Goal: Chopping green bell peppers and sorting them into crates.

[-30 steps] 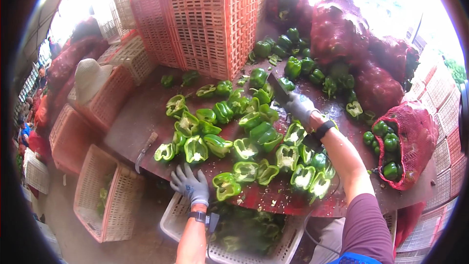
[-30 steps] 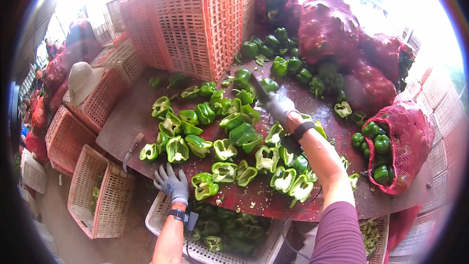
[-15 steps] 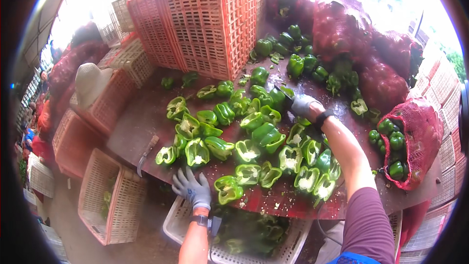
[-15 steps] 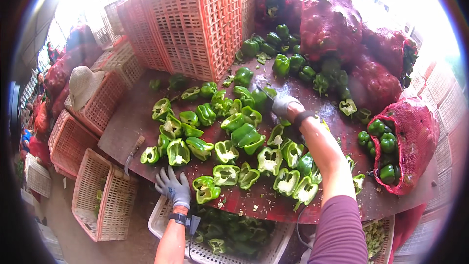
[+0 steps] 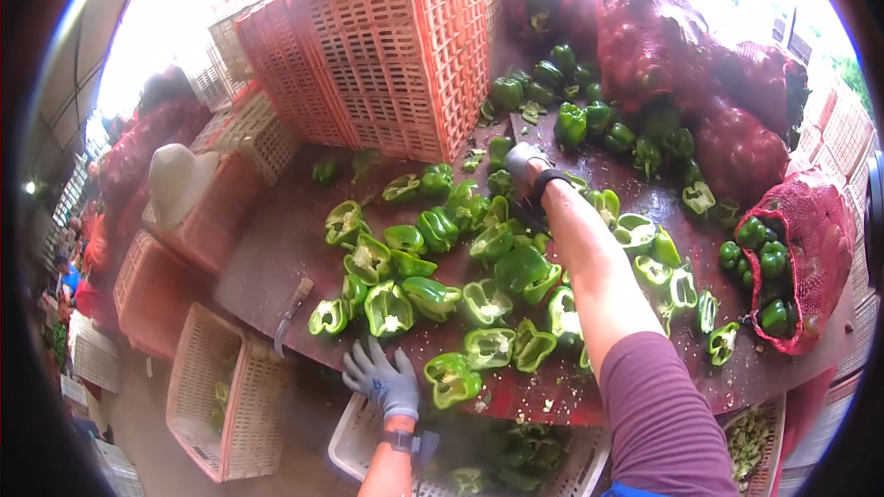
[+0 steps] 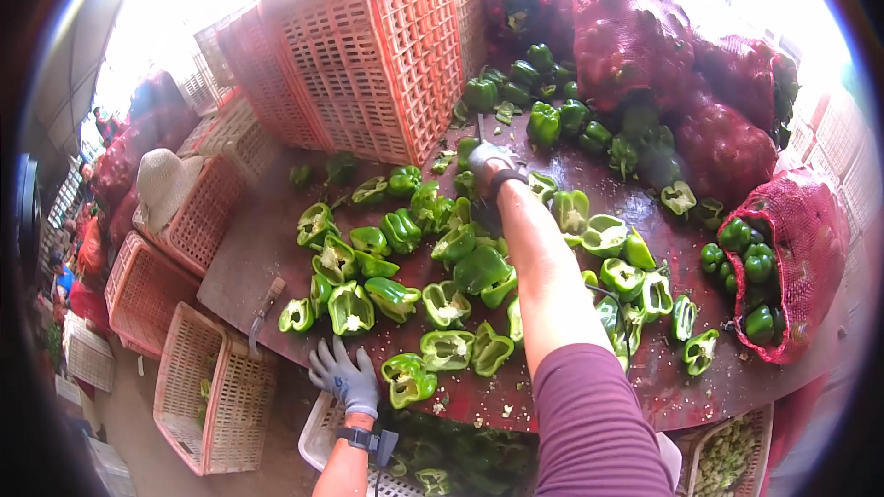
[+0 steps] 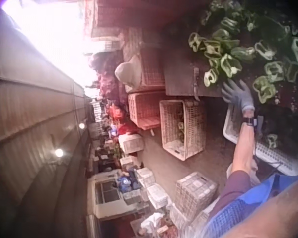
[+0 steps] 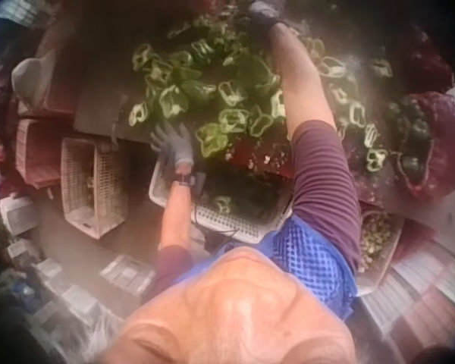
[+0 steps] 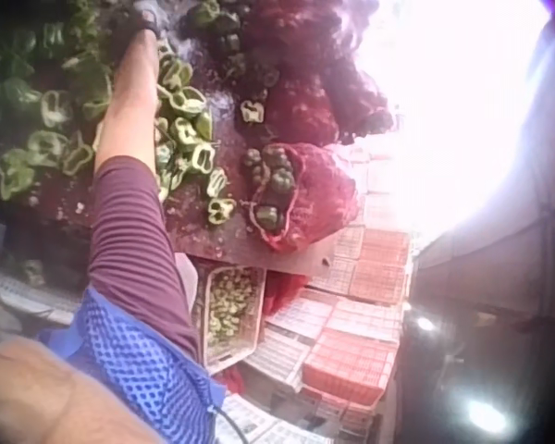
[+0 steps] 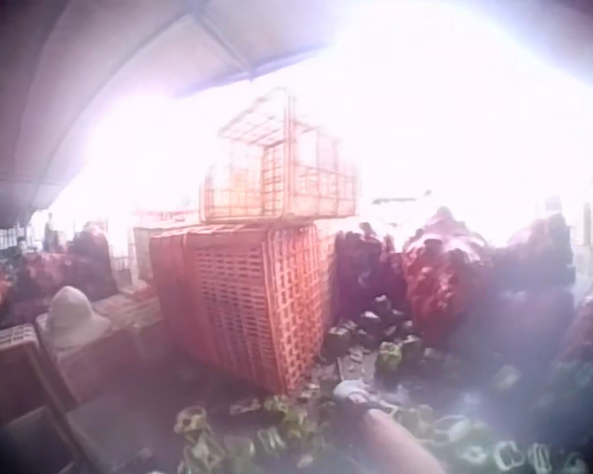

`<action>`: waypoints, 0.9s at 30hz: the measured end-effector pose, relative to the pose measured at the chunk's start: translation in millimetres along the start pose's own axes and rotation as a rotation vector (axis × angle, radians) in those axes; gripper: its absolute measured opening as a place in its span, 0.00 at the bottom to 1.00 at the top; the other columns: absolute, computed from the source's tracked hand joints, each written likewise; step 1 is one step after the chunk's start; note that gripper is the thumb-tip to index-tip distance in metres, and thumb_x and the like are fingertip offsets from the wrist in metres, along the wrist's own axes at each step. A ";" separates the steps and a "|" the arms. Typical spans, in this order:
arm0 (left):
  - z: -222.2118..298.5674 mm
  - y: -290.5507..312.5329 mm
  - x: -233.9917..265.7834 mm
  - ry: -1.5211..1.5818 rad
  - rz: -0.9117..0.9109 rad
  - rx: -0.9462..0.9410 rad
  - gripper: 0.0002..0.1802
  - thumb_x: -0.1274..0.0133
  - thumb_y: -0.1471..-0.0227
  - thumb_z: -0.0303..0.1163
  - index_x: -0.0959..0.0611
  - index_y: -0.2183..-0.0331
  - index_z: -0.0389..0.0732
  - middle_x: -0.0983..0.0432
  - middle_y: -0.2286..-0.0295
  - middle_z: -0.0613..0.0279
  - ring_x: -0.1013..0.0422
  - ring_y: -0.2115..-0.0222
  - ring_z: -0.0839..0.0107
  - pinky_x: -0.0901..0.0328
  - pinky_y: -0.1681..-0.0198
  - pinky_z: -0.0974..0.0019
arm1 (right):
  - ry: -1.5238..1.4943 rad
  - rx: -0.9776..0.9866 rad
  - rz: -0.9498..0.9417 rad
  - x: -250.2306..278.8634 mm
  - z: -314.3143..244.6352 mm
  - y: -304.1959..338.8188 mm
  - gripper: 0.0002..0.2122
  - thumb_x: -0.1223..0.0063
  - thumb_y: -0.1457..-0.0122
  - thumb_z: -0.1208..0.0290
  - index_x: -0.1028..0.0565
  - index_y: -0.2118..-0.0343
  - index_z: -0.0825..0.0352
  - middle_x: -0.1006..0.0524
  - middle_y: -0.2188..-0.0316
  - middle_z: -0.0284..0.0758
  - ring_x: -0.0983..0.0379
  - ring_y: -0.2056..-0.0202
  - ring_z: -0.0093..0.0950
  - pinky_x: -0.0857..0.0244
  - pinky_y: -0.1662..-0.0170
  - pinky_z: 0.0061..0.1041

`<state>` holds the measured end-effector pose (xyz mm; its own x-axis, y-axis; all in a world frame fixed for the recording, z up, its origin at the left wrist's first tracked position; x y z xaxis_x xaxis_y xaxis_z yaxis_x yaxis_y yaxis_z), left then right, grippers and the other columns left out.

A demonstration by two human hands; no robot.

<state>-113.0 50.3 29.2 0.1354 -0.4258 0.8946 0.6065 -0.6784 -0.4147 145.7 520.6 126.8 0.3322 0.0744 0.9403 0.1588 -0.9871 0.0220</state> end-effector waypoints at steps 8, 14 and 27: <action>-14.5 1.3 -4.4 -0.046 -0.078 0.052 0.36 0.43 0.45 0.49 0.24 0.39 0.43 0.35 0.37 0.47 0.44 0.34 0.42 0.52 0.33 0.32 | 0.547 0.807 -0.193 -54.2 -8.5 55.4 0.10 0.36 0.48 0.67 0.14 0.62 0.60 0.15 0.66 0.34 0.19 0.67 0.34 0.24 0.60 0.32; 7.3 -4.6 -11.4 -0.026 -0.091 0.013 0.36 0.44 0.44 0.50 0.24 0.39 0.43 0.35 0.36 0.47 0.44 0.34 0.42 0.51 0.33 0.32 | 0.531 0.762 -0.184 -107.3 40.6 26.5 0.12 0.42 0.44 0.72 0.16 0.57 0.61 0.17 0.61 0.36 0.19 0.57 0.33 0.25 0.54 0.32; -12.0 -0.5 -10.1 -0.136 -0.109 0.011 0.34 0.45 0.42 0.48 0.24 0.40 0.40 0.35 0.36 0.47 0.43 0.34 0.43 0.49 0.34 0.34 | -0.379 0.024 0.241 138.7 86.3 42.7 0.21 0.48 0.40 0.63 0.24 0.46 0.66 0.17 0.56 0.49 0.19 0.54 0.47 0.28 0.49 0.44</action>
<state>-124.1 47.7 18.4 0.1731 -0.2645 0.9487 0.6322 -0.7088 -0.3130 278.8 501.1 228.8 0.6786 -0.1060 0.7268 0.0552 -0.9794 -0.1944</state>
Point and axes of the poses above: each hand's wrist, its own y-axis away from the middle knuckle, its own x-axis out of the back of the hand, z = x × y, the point moved 8 cm from there along -y, towards the middle knuckle
